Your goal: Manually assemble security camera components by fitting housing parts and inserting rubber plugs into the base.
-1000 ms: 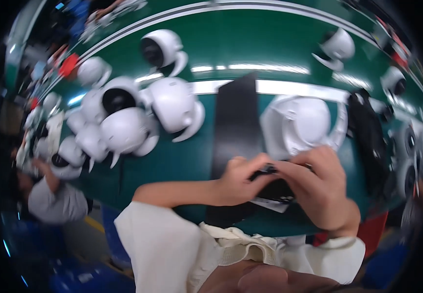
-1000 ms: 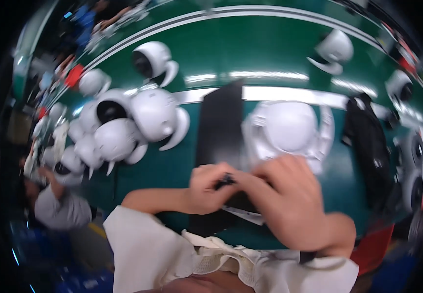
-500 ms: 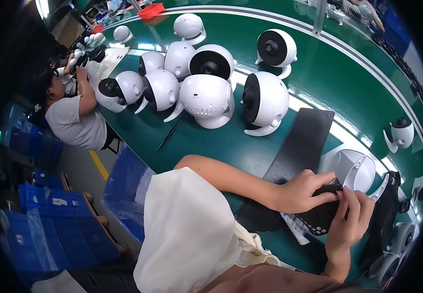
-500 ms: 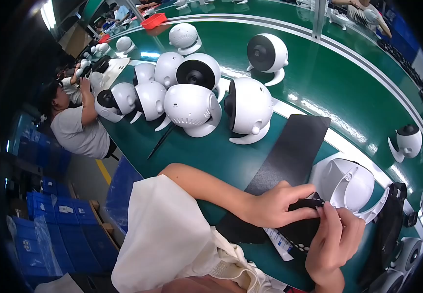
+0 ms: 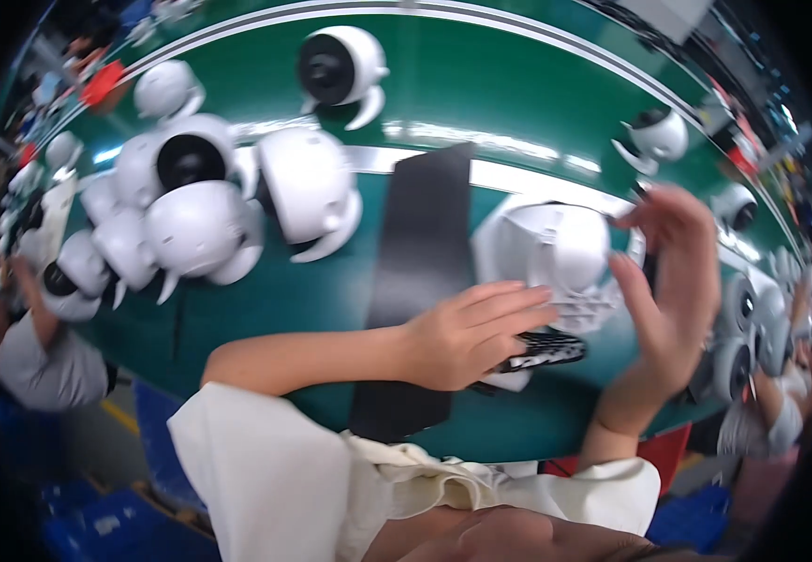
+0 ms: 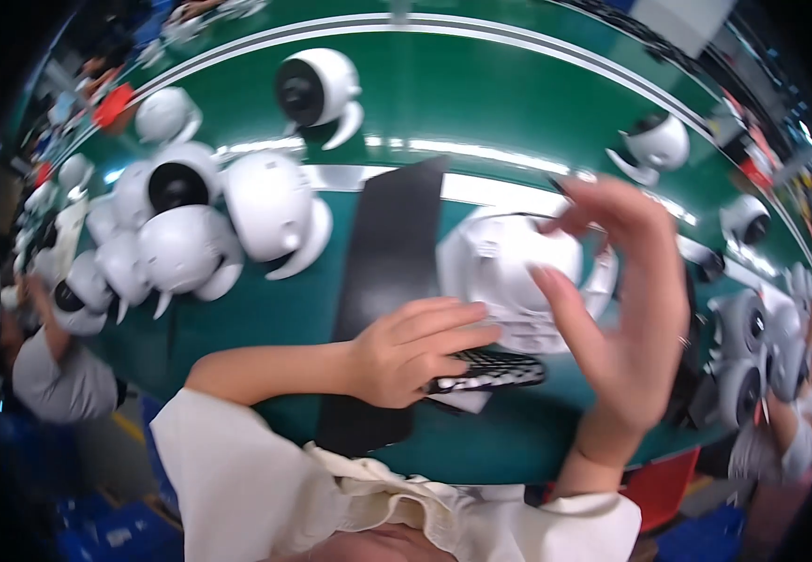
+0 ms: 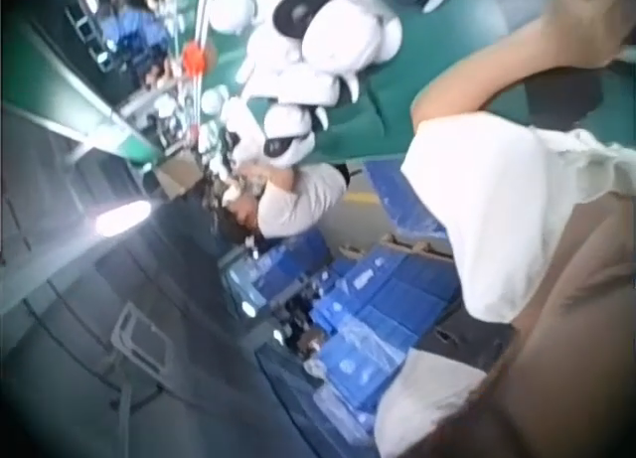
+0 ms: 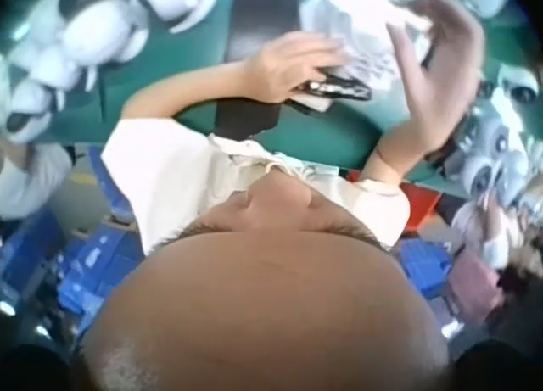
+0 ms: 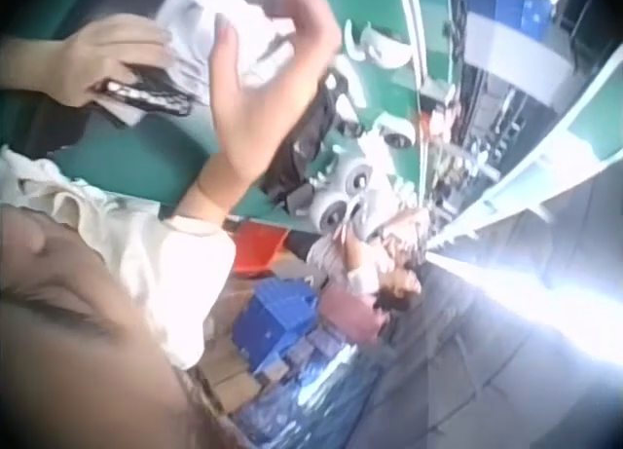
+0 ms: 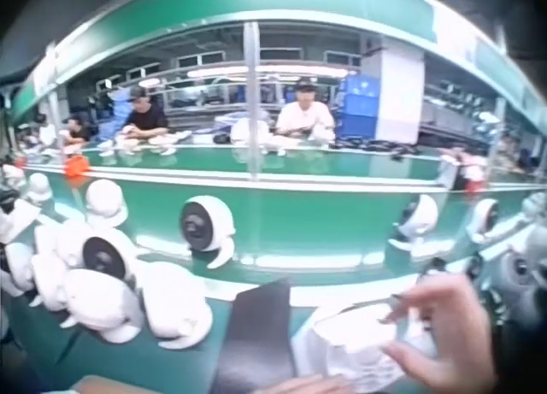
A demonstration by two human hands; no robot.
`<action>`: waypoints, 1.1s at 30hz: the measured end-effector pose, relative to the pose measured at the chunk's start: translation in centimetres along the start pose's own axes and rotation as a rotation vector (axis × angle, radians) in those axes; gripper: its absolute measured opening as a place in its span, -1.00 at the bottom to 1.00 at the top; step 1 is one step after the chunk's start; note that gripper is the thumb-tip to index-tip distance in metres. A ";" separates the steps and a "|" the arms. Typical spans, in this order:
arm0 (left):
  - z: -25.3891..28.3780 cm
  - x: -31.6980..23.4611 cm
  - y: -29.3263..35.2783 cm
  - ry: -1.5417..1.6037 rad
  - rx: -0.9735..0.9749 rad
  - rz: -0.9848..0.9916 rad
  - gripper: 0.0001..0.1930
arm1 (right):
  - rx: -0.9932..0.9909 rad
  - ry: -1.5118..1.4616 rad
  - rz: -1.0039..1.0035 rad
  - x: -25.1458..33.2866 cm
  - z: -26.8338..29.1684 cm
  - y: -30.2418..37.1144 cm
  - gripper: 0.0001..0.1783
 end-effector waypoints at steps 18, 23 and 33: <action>-2.2 1.8 1.6 0.034 0.199 0.088 -0.74 | 0.384 -0.077 -0.116 -5.4 -4.0 0.0 -0.59; -2.1 1.9 1.6 0.092 0.178 0.086 -0.61 | 0.349 -0.065 -0.095 -5.2 -4.1 0.0 -0.60; -1.7 1.9 0.8 0.074 0.153 0.090 -0.83 | 0.249 0.075 -0.017 -4.1 -4.1 0.1 -0.70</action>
Point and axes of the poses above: each hand's wrist, its own y-axis away from the middle knuckle, its own z-axis out of the back of the hand, x = y × z, the point moved 8 cm from there along -y, towards the middle knuckle, and after that the axes turned 4 degrees about -x, right-handed, at the moved point
